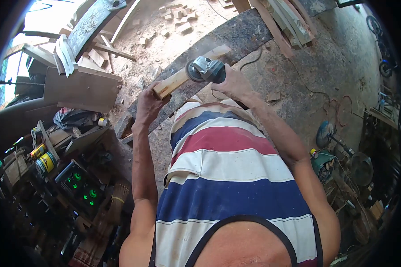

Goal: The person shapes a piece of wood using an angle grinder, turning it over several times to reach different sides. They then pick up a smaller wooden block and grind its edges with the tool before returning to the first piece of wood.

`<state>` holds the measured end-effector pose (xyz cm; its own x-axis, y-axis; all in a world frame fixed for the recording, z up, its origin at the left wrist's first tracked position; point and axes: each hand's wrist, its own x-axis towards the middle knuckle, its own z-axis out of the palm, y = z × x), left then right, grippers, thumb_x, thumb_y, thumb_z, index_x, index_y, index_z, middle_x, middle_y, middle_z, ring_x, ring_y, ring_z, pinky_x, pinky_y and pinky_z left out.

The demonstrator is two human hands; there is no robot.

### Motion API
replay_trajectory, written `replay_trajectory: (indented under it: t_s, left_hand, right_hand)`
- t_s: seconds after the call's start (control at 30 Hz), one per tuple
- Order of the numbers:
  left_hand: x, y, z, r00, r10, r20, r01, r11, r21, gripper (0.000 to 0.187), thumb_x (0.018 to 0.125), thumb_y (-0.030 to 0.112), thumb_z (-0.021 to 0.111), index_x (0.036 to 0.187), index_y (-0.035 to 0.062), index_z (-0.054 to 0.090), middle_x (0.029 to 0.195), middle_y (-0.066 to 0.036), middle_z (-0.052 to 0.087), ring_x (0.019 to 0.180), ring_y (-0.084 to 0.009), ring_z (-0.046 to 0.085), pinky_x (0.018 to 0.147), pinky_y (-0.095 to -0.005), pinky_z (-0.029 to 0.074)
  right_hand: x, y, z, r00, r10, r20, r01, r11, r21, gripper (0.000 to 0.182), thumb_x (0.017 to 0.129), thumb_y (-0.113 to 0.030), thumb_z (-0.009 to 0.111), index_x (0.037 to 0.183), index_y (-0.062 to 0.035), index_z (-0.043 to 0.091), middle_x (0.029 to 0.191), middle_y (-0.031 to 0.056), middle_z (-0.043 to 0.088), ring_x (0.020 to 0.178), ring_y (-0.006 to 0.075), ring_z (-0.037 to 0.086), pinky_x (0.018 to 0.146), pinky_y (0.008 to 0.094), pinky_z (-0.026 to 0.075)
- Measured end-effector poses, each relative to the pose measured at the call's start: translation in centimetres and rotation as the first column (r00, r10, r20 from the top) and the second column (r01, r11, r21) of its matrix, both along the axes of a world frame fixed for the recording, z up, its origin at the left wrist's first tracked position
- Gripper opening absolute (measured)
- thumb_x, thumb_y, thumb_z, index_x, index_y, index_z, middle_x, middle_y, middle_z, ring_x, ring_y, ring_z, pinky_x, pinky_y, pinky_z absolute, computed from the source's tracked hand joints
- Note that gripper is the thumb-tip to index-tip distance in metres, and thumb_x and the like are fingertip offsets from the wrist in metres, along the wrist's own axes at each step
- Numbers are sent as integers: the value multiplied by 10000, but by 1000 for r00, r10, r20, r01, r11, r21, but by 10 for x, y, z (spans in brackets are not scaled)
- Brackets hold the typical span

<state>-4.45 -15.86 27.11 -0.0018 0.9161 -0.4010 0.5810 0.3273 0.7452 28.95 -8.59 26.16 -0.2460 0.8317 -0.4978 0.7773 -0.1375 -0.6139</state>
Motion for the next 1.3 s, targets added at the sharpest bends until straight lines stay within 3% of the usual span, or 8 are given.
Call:
replay_trajectory:
  t_s: [0.2, 0.43, 0.53, 0.77, 0.87, 0.97, 1.07, 1.3]
  left_hand:
    - [2, 1, 7, 1000, -22, 5, 22, 999, 24, 458, 908, 102, 888, 1344, 78, 752, 1114, -76, 831, 1010, -130, 766, 913, -335, 618]
    - [-1, 1, 4, 1000, -21, -18, 21, 1000, -1, 453, 911, 120, 890, 1343, 86, 756, 1119, -75, 830, 1013, -130, 764, 913, -335, 617]
    - [-5, 1, -1, 1000, -13, -7, 13, 1000, -14, 466, 909, 125, 892, 1352, 86, 752, 1129, -81, 832, 1022, -143, 773, 921, -338, 620]
    - [-5, 6, 4, 999, -6, 35, 6, 1000, -5, 491, 902, 144, 900, 1362, 74, 744, 1139, -101, 837, 1047, -170, 789, 941, -348, 624]
    - [-10, 8, -4, 999, -5, 38, 5, 1000, -6, 495, 898, 137, 902, 1361, 65, 742, 1142, -110, 837, 1047, -170, 791, 939, -351, 625]
    - [-7, 9, 0, 1000, -25, -2, 25, 1000, -9, 494, 892, 120, 903, 1356, 63, 741, 1142, -112, 837, 1039, -168, 792, 931, -349, 628]
    - [-4, 6, 4, 1000, -27, 8, 27, 1000, -5, 477, 896, 105, 900, 1343, 61, 741, 1130, -107, 835, 1026, -166, 793, 920, -341, 633]
    - [-9, 5, -1, 999, -31, 20, 32, 999, -32, 485, 901, 111, 902, 1354, 63, 735, 1113, -92, 830, 1025, -160, 785, 928, -337, 630]
  right_hand:
    - [24, 4, -29, 998, -45, 34, 45, 999, 2, 764, 780, -524, 877, 1285, 7, 661, 1107, 295, 792, 1083, 471, 779, 951, 526, 622]
    - [38, 16, -39, 963, -181, 199, 186, 983, -4, 742, 792, -512, 863, 1287, 1, 658, 1127, 309, 789, 1127, 471, 769, 989, 529, 606]
    - [28, 10, -19, 975, -147, 168, 160, 985, -67, 752, 798, -522, 862, 1296, 4, 658, 1111, 305, 787, 1115, 471, 769, 981, 527, 606]
    - [-23, -18, 7, 987, -3, -160, -7, 998, -59, 771, 781, -545, 882, 1274, 9, 673, 1133, 272, 788, 1101, 446, 775, 969, 508, 608]
    - [-23, -18, 9, 987, 16, -157, -24, 999, -45, 774, 784, -543, 882, 1286, 6, 667, 1128, 269, 789, 1090, 450, 777, 961, 513, 611]
    - [-14, -12, 4, 997, 8, -81, -11, 999, -37, 773, 787, -548, 881, 1284, 1, 655, 1124, 285, 784, 1089, 461, 775, 953, 518, 613]
    - [-7, -3, 5, 1000, -1, 28, 1, 1000, -23, 682, 814, -467, 878, 1262, -10, 643, 1108, 280, 773, 1074, 471, 765, 932, 530, 602]
    - [29, 18, -32, 993, -38, 114, 34, 999, 34, 761, 783, -543, 875, 1240, 19, 643, 1073, 302, 788, 1061, 478, 783, 916, 543, 621]
